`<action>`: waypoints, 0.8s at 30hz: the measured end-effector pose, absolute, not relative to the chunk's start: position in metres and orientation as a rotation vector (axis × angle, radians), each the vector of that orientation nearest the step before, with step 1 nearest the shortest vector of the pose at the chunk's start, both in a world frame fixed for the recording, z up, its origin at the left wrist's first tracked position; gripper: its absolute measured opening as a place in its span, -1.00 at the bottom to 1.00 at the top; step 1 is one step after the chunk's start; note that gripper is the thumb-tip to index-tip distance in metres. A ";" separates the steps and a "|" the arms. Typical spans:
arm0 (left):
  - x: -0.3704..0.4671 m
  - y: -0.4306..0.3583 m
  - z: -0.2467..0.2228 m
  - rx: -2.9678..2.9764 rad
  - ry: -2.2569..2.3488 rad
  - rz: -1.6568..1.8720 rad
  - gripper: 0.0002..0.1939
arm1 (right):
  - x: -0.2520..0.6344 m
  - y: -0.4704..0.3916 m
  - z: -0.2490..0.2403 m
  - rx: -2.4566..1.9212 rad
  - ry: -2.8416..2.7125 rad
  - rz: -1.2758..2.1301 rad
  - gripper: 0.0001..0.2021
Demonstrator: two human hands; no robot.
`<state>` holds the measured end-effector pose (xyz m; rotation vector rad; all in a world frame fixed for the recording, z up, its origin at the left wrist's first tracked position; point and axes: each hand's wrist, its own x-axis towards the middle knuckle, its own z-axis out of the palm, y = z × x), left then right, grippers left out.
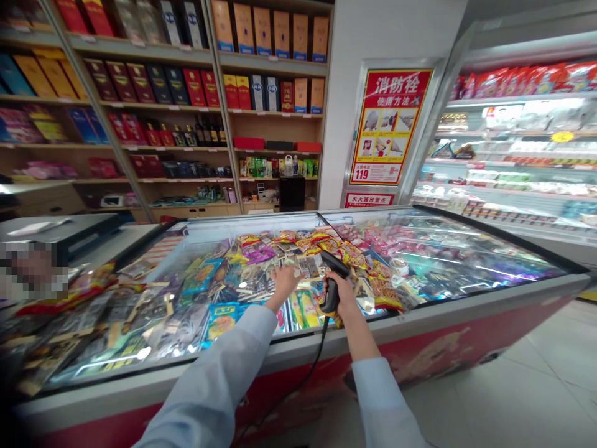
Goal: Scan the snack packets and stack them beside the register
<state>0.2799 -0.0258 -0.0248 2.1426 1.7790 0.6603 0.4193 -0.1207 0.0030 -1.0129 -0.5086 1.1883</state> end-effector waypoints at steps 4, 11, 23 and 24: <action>0.280 -0.025 -0.029 2.146 1.753 0.678 -0.64 | 0.419 -0.121 0.003 -1.007 -0.509 1.180 -0.82; 0.279 -0.024 -0.030 2.104 1.645 0.778 -0.82 | 0.418 -0.120 0.002 -1.038 -0.505 1.173 -0.81; 0.267 -0.025 -0.010 2.022 1.474 1.048 -0.68 | 0.417 -0.120 -0.001 -1.020 -0.505 1.149 -0.84; 0.266 -0.026 -0.008 2.028 1.509 1.070 -0.66 | 0.417 -0.120 -0.001 -1.022 -0.508 1.151 -0.85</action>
